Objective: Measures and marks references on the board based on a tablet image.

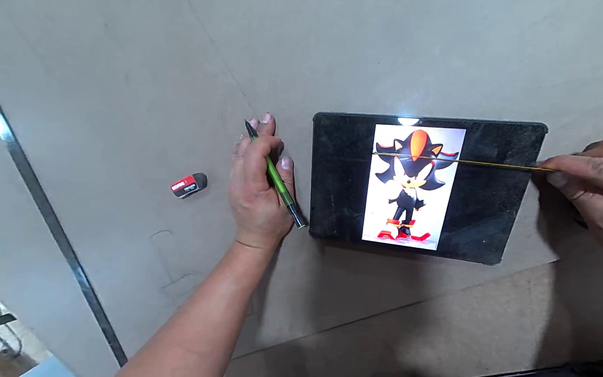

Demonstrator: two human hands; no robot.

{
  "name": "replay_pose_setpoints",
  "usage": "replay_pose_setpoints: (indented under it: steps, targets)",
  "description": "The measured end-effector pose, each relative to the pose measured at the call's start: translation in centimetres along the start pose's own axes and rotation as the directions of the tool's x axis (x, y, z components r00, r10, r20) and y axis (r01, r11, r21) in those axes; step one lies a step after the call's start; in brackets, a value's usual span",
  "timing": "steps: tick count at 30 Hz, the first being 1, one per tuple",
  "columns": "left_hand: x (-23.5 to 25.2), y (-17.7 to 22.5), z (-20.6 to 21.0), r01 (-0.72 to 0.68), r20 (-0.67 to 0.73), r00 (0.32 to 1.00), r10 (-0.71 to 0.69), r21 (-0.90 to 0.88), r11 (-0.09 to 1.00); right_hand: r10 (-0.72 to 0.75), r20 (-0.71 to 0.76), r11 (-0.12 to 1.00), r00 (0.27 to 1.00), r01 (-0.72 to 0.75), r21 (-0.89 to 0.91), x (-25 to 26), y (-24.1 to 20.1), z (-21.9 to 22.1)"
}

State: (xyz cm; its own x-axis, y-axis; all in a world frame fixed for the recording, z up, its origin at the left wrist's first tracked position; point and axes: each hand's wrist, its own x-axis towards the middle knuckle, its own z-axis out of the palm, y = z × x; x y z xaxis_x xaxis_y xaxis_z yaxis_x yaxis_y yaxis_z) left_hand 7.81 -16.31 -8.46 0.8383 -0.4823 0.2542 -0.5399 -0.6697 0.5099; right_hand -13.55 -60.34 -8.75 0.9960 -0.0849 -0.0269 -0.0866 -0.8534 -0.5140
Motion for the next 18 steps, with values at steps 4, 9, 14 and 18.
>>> replay_pose_setpoints:
  steps: [4, 9, 14, 18]
  targets:
    - [0.1, 0.1, -0.1, 0.010, -0.003, 1.000, -0.010, 0.016, 1.000, 0.003, 0.029, 1.000, 1.000, -0.003, 0.006, 0.7, -1.3, -0.9]
    - [0.1, 0.2, -0.1, 0.015, 0.003, 1.000, -0.015, 0.004, 1.000, 0.023, 0.037, 1.000, 0.999, -0.023, 0.004, 0.7, -1.6, -1.1]
    - [0.1, 0.1, -0.1, 0.008, 0.014, 1.000, -0.008, 0.005, 1.000, 0.031, 0.026, 1.000, 0.999, -0.031, 0.002, 0.5, -1.3, -0.8]
    - [0.1, 0.2, -0.2, 0.009, 0.011, 1.000, -0.009, 0.012, 1.000, 0.031, 0.021, 1.000, 0.999, -0.031, -0.004, 0.6, -1.4, -0.8]
